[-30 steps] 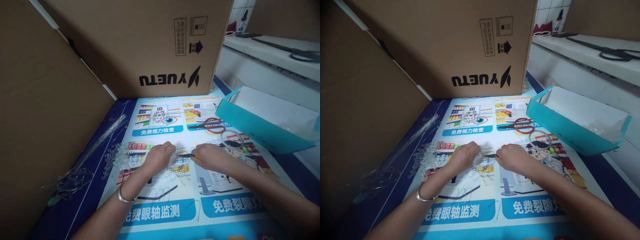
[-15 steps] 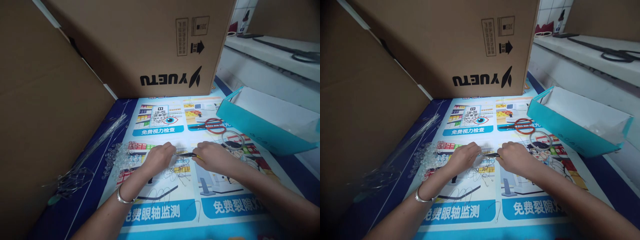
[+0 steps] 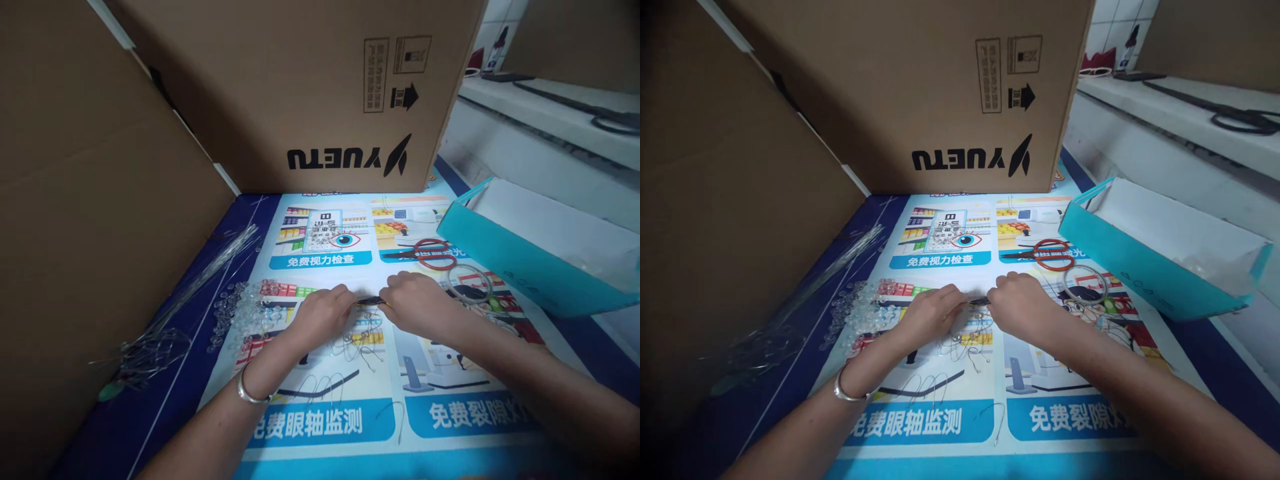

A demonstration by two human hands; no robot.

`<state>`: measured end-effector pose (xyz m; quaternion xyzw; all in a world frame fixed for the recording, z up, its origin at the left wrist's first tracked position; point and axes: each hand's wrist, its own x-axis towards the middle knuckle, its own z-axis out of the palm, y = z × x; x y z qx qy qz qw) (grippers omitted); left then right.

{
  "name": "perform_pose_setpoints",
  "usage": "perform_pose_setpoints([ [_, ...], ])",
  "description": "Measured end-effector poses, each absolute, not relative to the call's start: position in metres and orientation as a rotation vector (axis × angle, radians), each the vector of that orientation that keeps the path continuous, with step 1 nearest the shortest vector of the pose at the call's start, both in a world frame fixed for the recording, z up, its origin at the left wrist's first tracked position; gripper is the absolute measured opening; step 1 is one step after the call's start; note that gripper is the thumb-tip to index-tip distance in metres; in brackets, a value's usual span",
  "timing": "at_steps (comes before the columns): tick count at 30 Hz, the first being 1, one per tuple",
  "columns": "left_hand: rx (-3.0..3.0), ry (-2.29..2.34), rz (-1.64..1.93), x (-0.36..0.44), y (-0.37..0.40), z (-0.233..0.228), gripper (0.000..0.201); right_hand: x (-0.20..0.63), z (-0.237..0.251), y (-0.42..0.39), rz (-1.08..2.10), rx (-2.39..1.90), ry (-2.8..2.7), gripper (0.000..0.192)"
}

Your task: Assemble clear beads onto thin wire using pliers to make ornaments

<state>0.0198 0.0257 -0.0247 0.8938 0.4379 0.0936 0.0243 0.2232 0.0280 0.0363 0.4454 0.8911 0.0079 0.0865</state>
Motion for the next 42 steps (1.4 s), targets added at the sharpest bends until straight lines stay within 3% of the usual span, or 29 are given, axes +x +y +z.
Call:
perform_pose_setpoints([
  [12,2.845,1.349,0.250,0.021,0.024,-0.025,0.014,0.219,0.052,0.031,0.057,1.224,2.642,0.025],
  [42,2.697,1.326,0.297,0.021,0.025,-0.026,0.018,0.233,0.033,0.033,0.149,1.064,2.827,0.020],
])
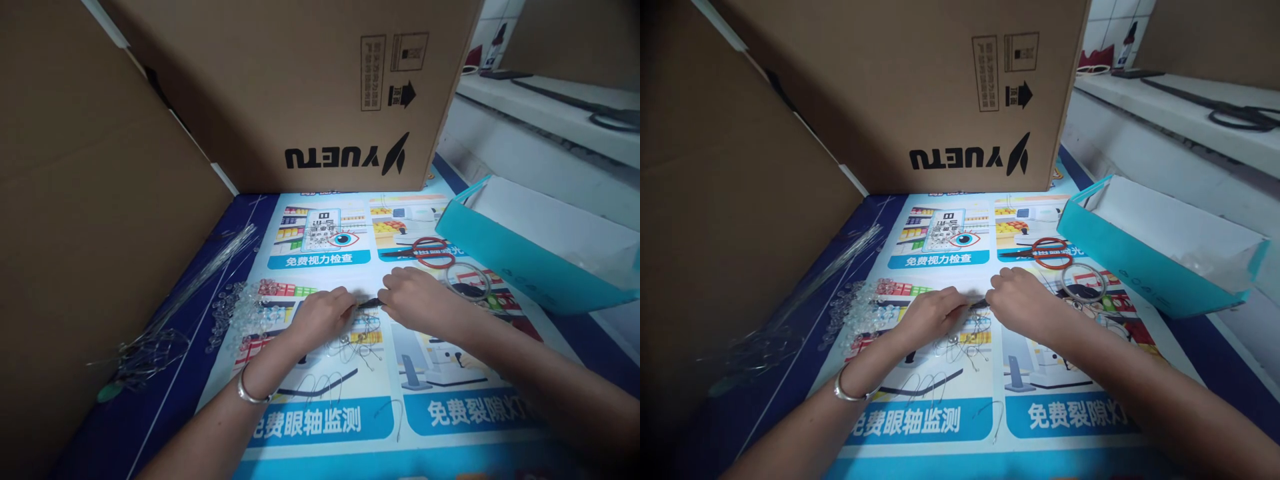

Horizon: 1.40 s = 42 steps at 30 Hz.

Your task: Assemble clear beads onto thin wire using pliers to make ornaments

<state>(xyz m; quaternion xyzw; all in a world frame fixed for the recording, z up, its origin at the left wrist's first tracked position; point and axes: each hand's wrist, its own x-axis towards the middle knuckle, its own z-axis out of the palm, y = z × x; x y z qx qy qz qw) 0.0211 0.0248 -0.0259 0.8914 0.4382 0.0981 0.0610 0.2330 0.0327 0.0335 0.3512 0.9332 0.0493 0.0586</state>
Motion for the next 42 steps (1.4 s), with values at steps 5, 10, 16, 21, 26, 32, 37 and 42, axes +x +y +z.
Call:
perform_pose_setpoints([
  [5,2.747,1.323,0.294,0.021,0.025,-0.028,0.016,0.232,0.037,0.036,0.212,0.929,2.836,0.020],
  [10,2.805,1.332,0.281,0.021,0.025,-0.028,0.014,0.234,0.041,0.039,0.202,0.842,2.845,0.019],
  [16,2.780,1.341,0.266,0.019,0.028,-0.024,0.014,0.237,0.042,0.036,0.116,0.803,2.890,0.014],
  [21,2.678,1.316,0.334,0.014,0.027,-0.024,0.017,0.241,0.038,0.035,0.114,0.863,2.883,0.015],
  [26,2.626,1.293,0.401,0.012,0.026,-0.025,0.017,0.241,0.034,0.030,0.083,1.063,2.878,0.022],
  [32,2.594,1.317,0.574,0.012,0.024,-0.031,0.015,0.239,0.022,0.007,0.006,1.575,2.812,0.028],
  [37,2.631,1.329,0.696,0.013,0.022,-0.037,0.017,0.240,0.019,-0.007,-0.792,1.642,2.733,0.031],
  [42,2.680,1.367,0.743,0.015,0.018,-0.039,0.017,0.240,0.015,-0.004,-1.144,1.661,2.554,0.042],
])
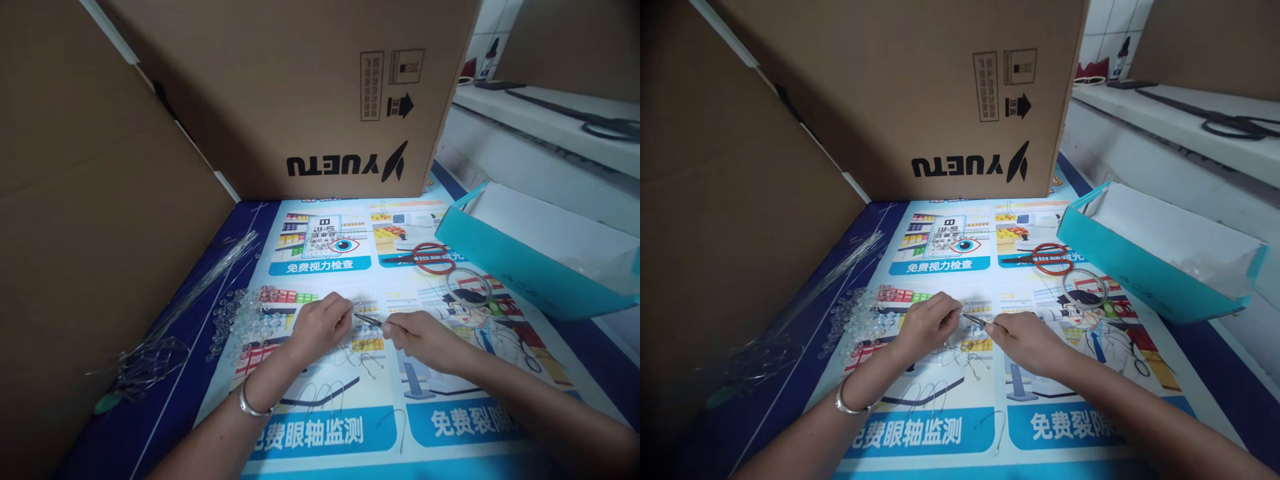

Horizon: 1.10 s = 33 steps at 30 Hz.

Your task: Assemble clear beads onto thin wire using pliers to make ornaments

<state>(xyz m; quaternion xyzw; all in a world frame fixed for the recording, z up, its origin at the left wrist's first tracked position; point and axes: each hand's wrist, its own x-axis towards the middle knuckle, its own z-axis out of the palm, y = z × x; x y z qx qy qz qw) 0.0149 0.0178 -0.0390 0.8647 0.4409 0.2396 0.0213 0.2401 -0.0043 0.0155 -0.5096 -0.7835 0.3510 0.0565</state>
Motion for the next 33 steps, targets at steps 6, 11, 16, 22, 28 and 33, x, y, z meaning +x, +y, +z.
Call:
perform_pose_setpoints([
  [6,2.656,1.407,0.800,0.018,0.014,-0.042,0.015,0.239,0.009,-0.003,1.097,-1.587,-2.280,0.043],
  [11,2.650,1.405,0.821,0.019,0.013,-0.043,0.015,0.239,0.006,-0.003,1.085,-1.604,-2.250,0.043],
  [16,2.638,1.442,0.811,0.020,0.013,-0.043,0.014,0.239,0.004,-0.003,1.074,-1.603,-2.238,0.040],
  [22,2.638,1.462,0.793,0.022,0.012,-0.044,0.015,0.239,0.005,-0.003,1.092,-1.600,-2.220,0.040],
  [28,2.650,1.458,0.798,0.023,0.011,-0.043,0.015,0.239,0.005,-0.003,1.104,-1.599,-2.218,0.042],
  [33,2.673,1.481,0.823,0.024,0.011,-0.044,0.015,0.238,0.001,-0.003,1.112,-1.613,-2.192,0.042],
])
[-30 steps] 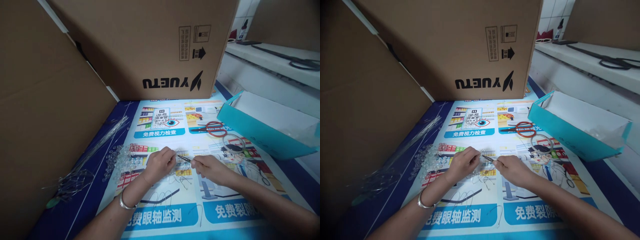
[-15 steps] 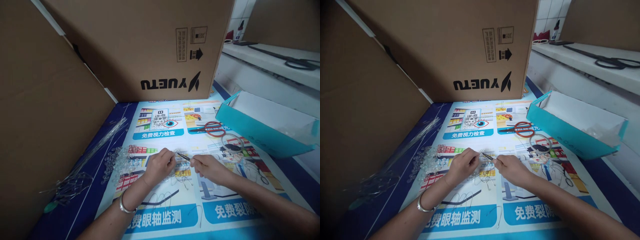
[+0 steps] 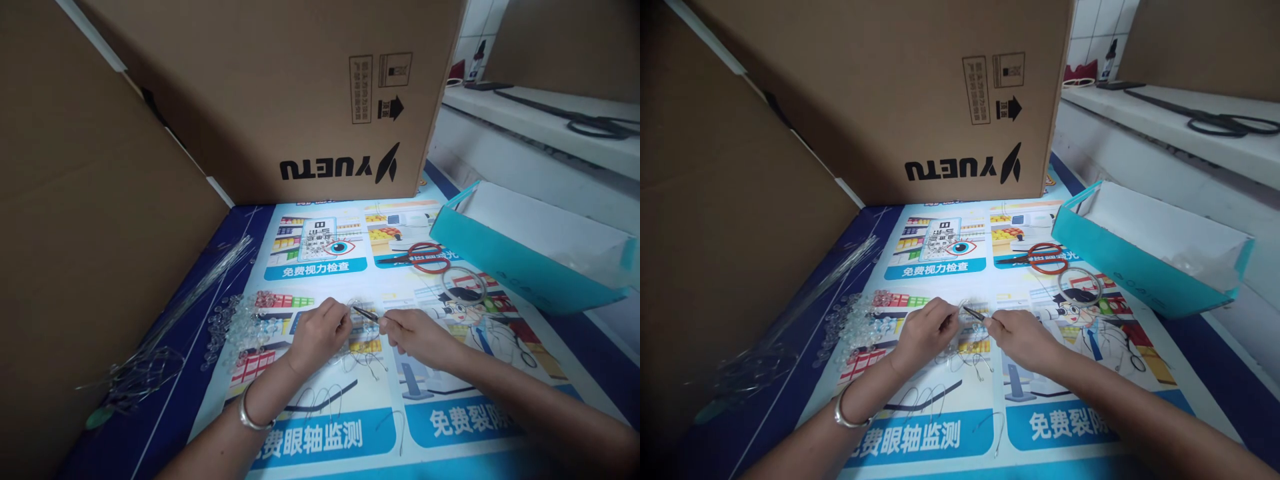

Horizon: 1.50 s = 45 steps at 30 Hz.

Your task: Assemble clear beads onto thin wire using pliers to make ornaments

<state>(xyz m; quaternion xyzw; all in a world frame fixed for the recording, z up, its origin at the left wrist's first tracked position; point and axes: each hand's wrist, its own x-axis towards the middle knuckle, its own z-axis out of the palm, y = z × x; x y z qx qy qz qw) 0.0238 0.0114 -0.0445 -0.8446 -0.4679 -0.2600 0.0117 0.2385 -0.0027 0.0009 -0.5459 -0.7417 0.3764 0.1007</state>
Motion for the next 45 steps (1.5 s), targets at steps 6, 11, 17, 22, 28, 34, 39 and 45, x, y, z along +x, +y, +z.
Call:
perform_pose_setpoints([
  [6,-2.556,-1.426,-0.839,0.026,0.011,-0.047,0.015,0.239,-0.002,-0.002,1.121,-1.586,-2.187,0.043],
  [11,-2.546,-1.426,-0.815,0.027,0.010,-0.048,0.015,0.238,0.000,-0.002,1.123,-1.584,-2.195,0.042],
  [17,-2.558,-1.433,-0.806,0.027,0.010,-0.049,0.016,0.237,0.002,-0.002,1.079,-1.604,-2.214,0.039],
  [22,-2.579,-1.457,-0.805,0.027,0.010,-0.048,0.015,0.235,0.004,-0.003,1.037,-1.588,-2.242,0.036],
  [28,-2.561,-1.457,-0.814,0.026,0.010,-0.049,0.015,0.237,0.008,-0.003,1.128,-1.621,-2.222,0.040],
  [34,-2.546,-1.457,-0.798,0.026,0.010,-0.050,0.016,0.239,0.002,-0.003,1.173,-1.624,-2.172,0.039],
  [39,-2.540,-1.454,-0.784,0.027,0.010,-0.049,0.016,0.238,0.002,-0.002,1.189,-1.622,-2.163,0.042],
  [45,-2.532,-1.460,-0.775,0.027,0.009,-0.048,0.017,0.237,0.003,-0.002,1.178,-1.621,-2.170,0.039],
])
